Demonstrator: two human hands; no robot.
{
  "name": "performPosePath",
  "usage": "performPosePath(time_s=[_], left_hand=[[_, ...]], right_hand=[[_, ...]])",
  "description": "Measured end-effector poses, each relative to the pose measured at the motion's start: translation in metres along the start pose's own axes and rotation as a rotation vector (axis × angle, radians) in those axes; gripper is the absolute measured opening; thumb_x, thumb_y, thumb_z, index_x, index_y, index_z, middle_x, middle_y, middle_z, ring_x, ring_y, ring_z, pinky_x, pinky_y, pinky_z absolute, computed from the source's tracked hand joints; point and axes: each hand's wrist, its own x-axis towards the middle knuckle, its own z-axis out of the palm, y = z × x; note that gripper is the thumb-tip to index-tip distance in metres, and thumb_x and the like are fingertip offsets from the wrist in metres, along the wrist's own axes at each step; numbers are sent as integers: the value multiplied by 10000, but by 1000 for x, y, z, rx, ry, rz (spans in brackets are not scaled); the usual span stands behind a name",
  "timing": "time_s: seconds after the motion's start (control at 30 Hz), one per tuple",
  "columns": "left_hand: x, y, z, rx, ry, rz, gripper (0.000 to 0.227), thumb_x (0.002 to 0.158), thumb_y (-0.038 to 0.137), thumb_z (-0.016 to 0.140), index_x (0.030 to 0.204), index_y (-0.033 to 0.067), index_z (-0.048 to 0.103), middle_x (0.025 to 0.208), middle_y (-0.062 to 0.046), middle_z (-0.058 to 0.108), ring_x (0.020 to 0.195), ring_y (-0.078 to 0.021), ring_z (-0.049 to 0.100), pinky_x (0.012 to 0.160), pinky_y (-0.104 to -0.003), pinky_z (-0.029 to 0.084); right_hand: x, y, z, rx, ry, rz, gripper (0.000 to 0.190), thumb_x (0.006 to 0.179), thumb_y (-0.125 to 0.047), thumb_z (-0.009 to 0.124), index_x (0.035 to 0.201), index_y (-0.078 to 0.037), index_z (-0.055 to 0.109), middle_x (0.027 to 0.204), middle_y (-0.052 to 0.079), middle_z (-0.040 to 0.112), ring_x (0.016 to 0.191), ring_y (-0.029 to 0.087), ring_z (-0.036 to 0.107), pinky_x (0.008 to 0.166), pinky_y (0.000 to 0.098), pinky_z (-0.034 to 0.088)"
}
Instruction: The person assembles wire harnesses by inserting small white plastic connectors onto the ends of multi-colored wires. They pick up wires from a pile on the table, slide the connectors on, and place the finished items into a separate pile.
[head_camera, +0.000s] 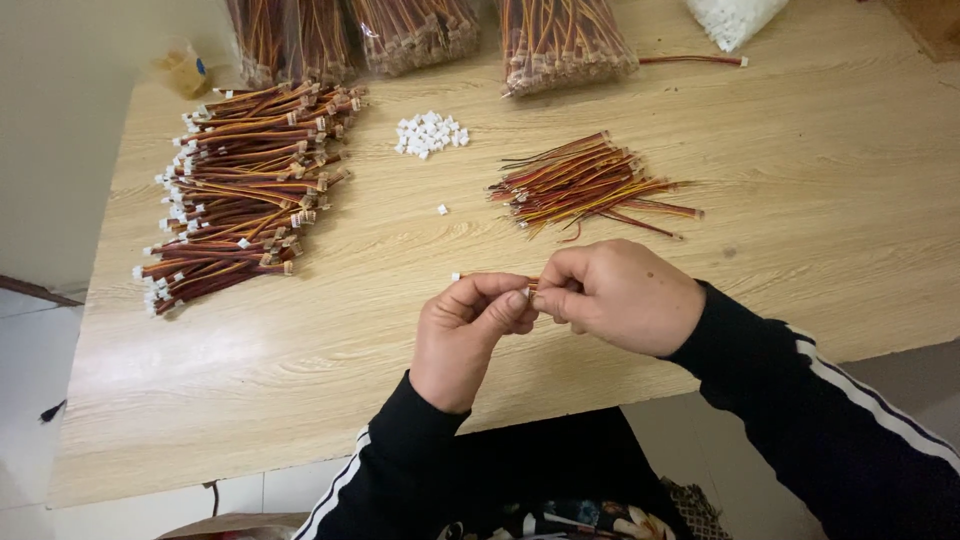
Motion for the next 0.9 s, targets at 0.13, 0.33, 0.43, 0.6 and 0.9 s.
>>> performPosePath(time_s=[0.13, 0.33, 0.43, 0.6, 0.9], left_hand=[[2, -2, -4, -6, -4, -1, 190, 860, 24, 688, 1029, -62, 685, 868, -198, 730, 757, -213, 722, 698, -336, 625], [1, 10, 1, 0, -15, -19, 172, 861, 30, 685, 1017, -41, 690, 861, -164, 729, 752, -193, 722, 697, -309, 624], [3, 6, 0, 38, -29, -10, 178, 858, 30, 690, 1019, -45, 693, 858, -158, 730, 758, -182, 718, 705, -309, 620], [4, 7, -3, 105, -68, 26, 169, 847, 25, 706, 1006, -33, 705, 839, -163, 734, 718, -165, 693, 684, -295, 613], [5, 8, -8, -26, -74, -69, 196, 863, 33, 681, 1037, -58, 679, 867, -177, 724, 770, -218, 729, 699, -322, 630]], right_hand=[[-1, -2, -3, 80, -19, 54, 140, 824, -227, 647, 815, -108, 720, 653, 41, 737, 610, 141, 727, 603, 254, 565], [-1, -1, -8, 34, -35, 63, 149, 827, -232, 649, 813, -112, 735, 658, 37, 738, 636, 144, 732, 643, 271, 572], [0, 2, -7, -45, -11, 26, 127, 819, -240, 665, 796, -138, 736, 623, 50, 712, 635, 167, 705, 647, 300, 561], [-4, -2, -6, -134, 73, -26, 118, 808, -271, 687, 804, -164, 736, 672, 65, 712, 692, 208, 716, 663, 319, 552], [1, 10, -1, 388, -39, 49, 113, 851, -133, 663, 839, -26, 697, 694, 113, 752, 626, 162, 713, 578, 243, 556]])
